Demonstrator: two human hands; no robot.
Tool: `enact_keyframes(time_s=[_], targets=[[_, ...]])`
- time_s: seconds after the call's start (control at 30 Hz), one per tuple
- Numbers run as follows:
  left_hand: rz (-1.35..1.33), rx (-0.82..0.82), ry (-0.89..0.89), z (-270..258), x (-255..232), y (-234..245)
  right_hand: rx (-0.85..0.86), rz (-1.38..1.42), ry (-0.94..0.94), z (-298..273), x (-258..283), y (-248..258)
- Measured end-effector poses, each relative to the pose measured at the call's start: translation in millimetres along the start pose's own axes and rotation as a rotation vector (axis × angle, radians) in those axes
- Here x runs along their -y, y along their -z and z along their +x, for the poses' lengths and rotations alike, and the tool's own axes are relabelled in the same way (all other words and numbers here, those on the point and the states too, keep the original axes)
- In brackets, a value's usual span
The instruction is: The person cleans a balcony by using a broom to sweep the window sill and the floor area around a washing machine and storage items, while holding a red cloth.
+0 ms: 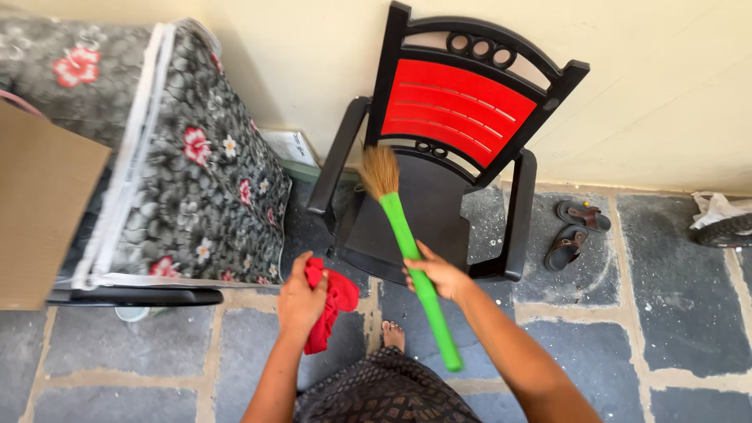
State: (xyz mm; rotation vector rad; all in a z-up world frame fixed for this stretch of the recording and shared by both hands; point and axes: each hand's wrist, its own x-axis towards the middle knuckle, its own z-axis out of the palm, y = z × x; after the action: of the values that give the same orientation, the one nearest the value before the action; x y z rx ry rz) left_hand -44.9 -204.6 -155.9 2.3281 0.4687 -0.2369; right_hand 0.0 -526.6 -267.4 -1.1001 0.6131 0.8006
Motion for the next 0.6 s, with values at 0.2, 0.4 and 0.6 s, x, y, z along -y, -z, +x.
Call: enact_keyframes(time_s=[0.2,0.4,0.6], targets=[[-0.016,-0.018,-0.143,4.5,86.2,65.6,-0.485,0.251,0.298,11.9,-92.0,-3.9],[-0.040,-0.144,0.127,-31.3,226.7,206.6,-0.606,0.267,0.276,17.5,-164.7,-160.6],[-0.181,-0.398,0.336,-91.5,363.4,307.8,-0.210,0.059,0.094,32.3,-207.4,-369.5]])
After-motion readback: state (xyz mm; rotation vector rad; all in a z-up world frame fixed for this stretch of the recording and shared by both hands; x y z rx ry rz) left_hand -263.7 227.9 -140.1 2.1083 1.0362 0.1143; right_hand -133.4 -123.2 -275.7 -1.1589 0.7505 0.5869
